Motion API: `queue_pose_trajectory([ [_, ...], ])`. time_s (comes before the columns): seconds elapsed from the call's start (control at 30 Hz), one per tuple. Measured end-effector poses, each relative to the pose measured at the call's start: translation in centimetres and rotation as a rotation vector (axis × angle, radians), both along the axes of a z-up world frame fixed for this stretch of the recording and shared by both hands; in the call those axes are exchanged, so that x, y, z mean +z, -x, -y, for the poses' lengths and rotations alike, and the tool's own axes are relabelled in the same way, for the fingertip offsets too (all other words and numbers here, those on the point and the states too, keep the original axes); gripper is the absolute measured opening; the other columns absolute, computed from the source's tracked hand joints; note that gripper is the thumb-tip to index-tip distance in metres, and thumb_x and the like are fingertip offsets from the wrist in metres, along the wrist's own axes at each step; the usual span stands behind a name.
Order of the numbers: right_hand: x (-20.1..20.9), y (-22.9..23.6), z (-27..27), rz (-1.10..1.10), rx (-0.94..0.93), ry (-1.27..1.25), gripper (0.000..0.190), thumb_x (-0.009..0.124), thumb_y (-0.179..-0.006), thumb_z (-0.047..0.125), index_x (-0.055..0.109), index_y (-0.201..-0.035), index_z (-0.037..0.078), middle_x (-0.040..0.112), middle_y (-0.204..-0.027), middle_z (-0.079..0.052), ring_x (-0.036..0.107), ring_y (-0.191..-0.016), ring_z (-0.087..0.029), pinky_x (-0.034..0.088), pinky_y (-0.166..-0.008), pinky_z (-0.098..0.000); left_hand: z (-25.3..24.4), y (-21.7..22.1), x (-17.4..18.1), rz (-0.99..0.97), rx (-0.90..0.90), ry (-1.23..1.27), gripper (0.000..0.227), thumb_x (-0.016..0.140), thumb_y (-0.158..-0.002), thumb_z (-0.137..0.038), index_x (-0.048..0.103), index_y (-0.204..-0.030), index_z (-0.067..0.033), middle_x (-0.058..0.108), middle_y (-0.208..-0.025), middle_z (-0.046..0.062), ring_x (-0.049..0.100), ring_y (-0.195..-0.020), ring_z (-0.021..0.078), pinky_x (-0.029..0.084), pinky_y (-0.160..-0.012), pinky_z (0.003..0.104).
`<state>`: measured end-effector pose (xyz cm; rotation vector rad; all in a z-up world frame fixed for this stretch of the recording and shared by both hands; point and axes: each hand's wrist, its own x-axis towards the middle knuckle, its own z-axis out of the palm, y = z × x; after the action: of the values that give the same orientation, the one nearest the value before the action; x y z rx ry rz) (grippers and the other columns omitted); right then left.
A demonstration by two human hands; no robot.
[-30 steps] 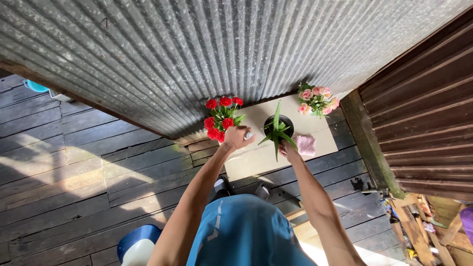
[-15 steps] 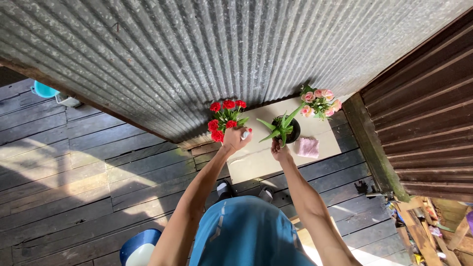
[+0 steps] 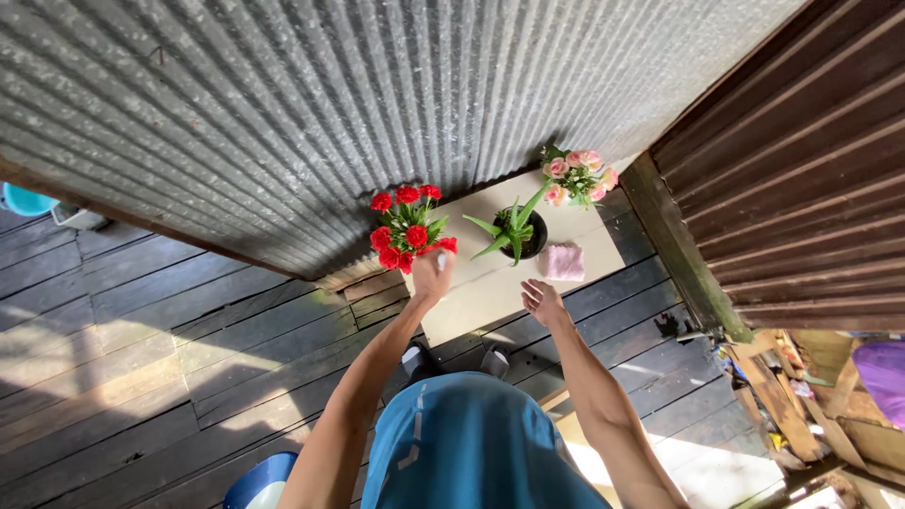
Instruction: Cleaning the leaves of an aloe vera plant using a spray bottle and a cloth.
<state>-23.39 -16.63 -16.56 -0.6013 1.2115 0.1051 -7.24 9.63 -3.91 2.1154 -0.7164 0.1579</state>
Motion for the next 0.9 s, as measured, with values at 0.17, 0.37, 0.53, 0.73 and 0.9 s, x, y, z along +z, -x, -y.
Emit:
queue_pose_trajectory([
  [0.17,-3.7,3.2,1.5,-0.061,-0.092,0.051,0.022,0.064,-0.099,0.021,0.068,-0.118,0.012,0.074,-0.114,-0.016,0.07,-0.085,-0.027,0.065,-0.07,-0.0351,2.5,1.3,0.2,-0.201,0.232,0.232,0.036,0.052,-0.087,-0.041,0.057,-0.054,-0.0251,0.06,-0.05,0.0,0.063,-0.053,0.0252,0.048,-0.062,0.03],
  [0.37,-1.1,3.7,0.3,-0.111,-0.093,0.095,0.025,0.068,-0.093,0.02,0.069,-0.116,0.009,0.076,-0.11,-0.013,0.069,-0.08,-0.028,0.062,-0.071,-0.0382,1.5,1.3,0.5,0.553,-0.667,-0.02,0.043,0.063,-0.075,-0.066,0.057,-0.068,-0.0239,0.055,-0.06,-0.001,0.063,-0.055,0.021,0.055,-0.053,0.035],
  [0.53,-1.6,5.1,0.3,-0.097,-0.073,0.141,0.023,0.072,-0.092,0.022,0.073,-0.111,0.007,0.077,-0.103,-0.015,0.072,-0.079,-0.029,0.062,-0.071,-0.0406,0.4,2.1,0.1,0.34,-0.531,-0.046,0.038,0.061,-0.083,-0.058,0.057,-0.07,-0.0222,0.057,-0.062,0.002,0.066,-0.058,0.0249,0.054,-0.052,0.038],
  [0.73,-0.8,7.3,0.5,-0.116,-0.068,0.178,0.025,0.077,-0.088,0.024,0.074,-0.105,0.006,0.077,-0.098,-0.014,0.073,-0.075,-0.028,0.063,-0.069,-0.0401,0.8,3.7,-4.1,0.016,-0.266,-0.23,0.04,0.057,-0.087,-0.061,0.055,-0.069,-0.0246,0.061,-0.058,0.003,0.068,-0.058,0.0286,0.054,-0.053,0.04],
  [0.9,-1.0,8.7,0.1,-0.134,-0.045,0.228,0.027,0.076,-0.088,0.025,0.073,-0.107,0.006,0.077,-0.096,-0.013,0.072,-0.071,-0.026,0.063,-0.065,-0.0392,1.5,3.7,-1.3,0.001,-0.859,-0.69,0.057,0.039,-0.086,-0.073,0.059,-0.078,-0.0197,0.071,-0.077,0.004,0.073,-0.079,0.0271,0.059,-0.073,0.041],
])
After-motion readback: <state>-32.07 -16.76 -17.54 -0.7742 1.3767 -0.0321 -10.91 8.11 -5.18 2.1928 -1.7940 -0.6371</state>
